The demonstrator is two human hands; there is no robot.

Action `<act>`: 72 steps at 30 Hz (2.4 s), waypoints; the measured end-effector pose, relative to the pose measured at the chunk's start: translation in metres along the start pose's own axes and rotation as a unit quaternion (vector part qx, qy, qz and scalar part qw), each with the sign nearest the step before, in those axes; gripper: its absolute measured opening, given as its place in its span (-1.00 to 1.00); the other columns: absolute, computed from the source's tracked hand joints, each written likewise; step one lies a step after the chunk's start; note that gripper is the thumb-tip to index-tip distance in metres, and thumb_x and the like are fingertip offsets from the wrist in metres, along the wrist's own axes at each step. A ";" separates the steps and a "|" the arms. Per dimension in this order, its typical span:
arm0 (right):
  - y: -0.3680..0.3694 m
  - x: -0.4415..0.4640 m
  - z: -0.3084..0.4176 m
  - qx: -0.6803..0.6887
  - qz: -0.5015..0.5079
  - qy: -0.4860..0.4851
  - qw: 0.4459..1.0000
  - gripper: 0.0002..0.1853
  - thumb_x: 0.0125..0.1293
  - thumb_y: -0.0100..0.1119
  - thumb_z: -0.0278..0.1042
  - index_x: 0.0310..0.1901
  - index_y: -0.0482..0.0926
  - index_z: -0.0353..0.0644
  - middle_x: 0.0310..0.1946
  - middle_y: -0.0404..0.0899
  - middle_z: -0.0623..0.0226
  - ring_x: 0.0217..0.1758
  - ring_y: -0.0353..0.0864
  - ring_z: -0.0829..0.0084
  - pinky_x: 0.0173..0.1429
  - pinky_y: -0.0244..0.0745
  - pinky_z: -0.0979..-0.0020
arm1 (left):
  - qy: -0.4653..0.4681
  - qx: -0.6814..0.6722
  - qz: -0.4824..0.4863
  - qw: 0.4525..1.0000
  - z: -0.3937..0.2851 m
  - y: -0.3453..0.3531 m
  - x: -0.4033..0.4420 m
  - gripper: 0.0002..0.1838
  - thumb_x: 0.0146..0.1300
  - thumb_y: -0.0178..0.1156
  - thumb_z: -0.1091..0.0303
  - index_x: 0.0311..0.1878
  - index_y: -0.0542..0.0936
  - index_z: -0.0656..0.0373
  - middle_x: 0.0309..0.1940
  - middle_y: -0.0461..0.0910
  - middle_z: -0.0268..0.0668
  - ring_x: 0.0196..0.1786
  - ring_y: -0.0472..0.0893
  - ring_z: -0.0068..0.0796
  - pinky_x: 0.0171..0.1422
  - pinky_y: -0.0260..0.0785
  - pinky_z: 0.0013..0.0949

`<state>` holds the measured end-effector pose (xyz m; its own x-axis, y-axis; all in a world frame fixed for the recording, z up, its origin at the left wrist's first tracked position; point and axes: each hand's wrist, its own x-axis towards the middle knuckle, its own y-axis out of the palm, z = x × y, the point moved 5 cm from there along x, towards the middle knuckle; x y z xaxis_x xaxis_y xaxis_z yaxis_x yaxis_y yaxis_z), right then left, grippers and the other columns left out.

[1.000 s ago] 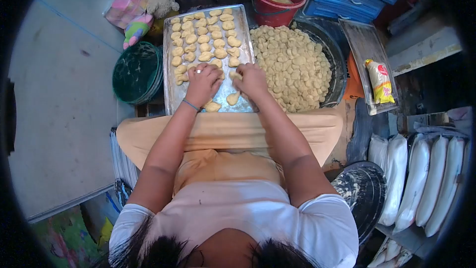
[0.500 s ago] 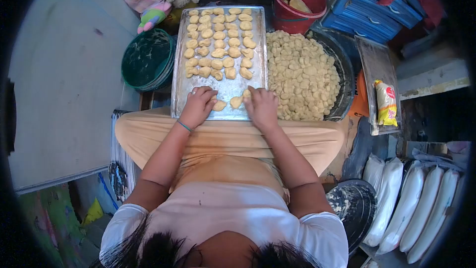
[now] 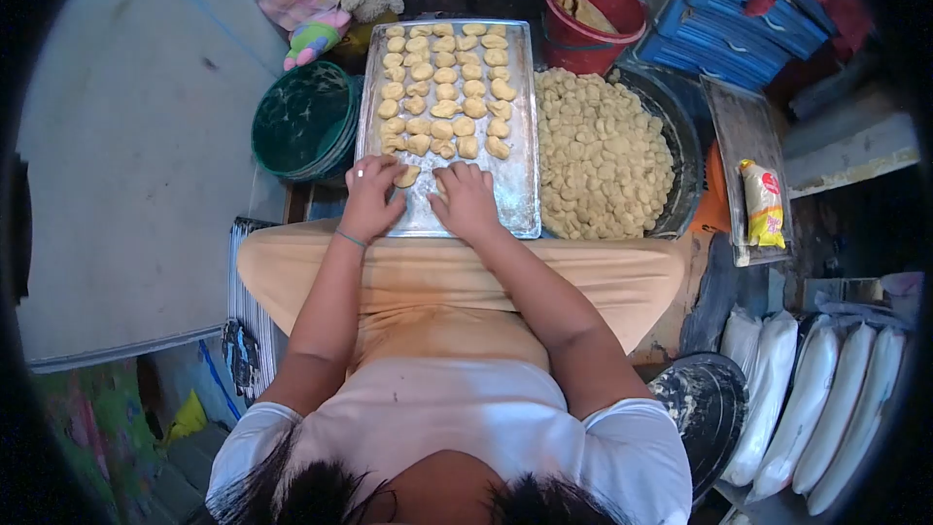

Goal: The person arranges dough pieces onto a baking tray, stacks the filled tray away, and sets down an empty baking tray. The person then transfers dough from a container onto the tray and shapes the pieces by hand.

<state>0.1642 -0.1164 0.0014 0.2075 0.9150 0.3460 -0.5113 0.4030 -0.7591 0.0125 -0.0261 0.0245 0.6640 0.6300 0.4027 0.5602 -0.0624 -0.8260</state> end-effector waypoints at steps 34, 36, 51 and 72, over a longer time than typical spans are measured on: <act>-0.057 -0.047 -0.091 -0.035 -0.065 0.118 0.990 -0.82 0.16 0.27 -0.37 -0.17 0.65 -0.02 -0.16 0.55 0.35 -0.03 0.47 0.23 0.11 0.29 0.20 | 0.088 0.065 0.030 0.994 -0.079 0.076 0.028 -0.71 0.14 0.33 0.26 -0.04 0.65 -0.04 0.04 0.54 -0.34 0.18 0.41 -0.26 0.28 0.07 -0.04; -0.058 -0.039 -0.090 -0.018 -0.065 0.106 0.992 -0.76 0.15 0.27 -0.32 -0.11 0.63 -0.03 -0.16 0.54 0.31 -0.01 0.48 0.21 0.11 0.28 0.19 | 0.053 0.040 -0.011 0.998 -0.079 0.070 0.033 -0.69 0.16 0.29 0.32 0.01 0.64 -0.01 0.01 0.55 -0.33 0.18 0.41 -0.25 0.24 0.07 -0.04; -0.053 -0.021 -0.089 0.180 -0.110 0.083 0.974 -0.79 0.16 0.14 -0.66 -0.17 0.59 -0.23 -0.23 0.56 0.11 -0.08 0.58 0.05 0.01 0.51 0.21 | 0.035 0.033 0.048 0.998 -0.041 0.089 0.094 -0.73 0.21 0.19 0.39 -0.02 0.67 -0.01 -0.02 0.64 -0.41 0.18 0.47 -0.25 0.20 0.05 -0.02; -0.058 0.030 -0.106 0.159 -0.059 0.120 0.978 -0.86 0.16 0.24 -0.44 -0.23 0.63 -0.21 -0.28 0.56 0.13 -0.15 0.61 0.06 -0.03 0.53 0.21 | 0.093 0.088 0.046 0.991 -0.077 0.084 0.041 -0.79 0.13 0.32 0.20 -0.18 0.66 0.00 -0.07 0.51 -0.36 0.13 0.41 -0.26 0.24 0.08 0.04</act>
<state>0.2882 -0.1103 -0.0025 0.4510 0.8560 0.2528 -0.6972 0.5147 -0.4991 0.1246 -0.0650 0.0020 0.7979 0.4724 0.3743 0.4086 0.0326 -0.9121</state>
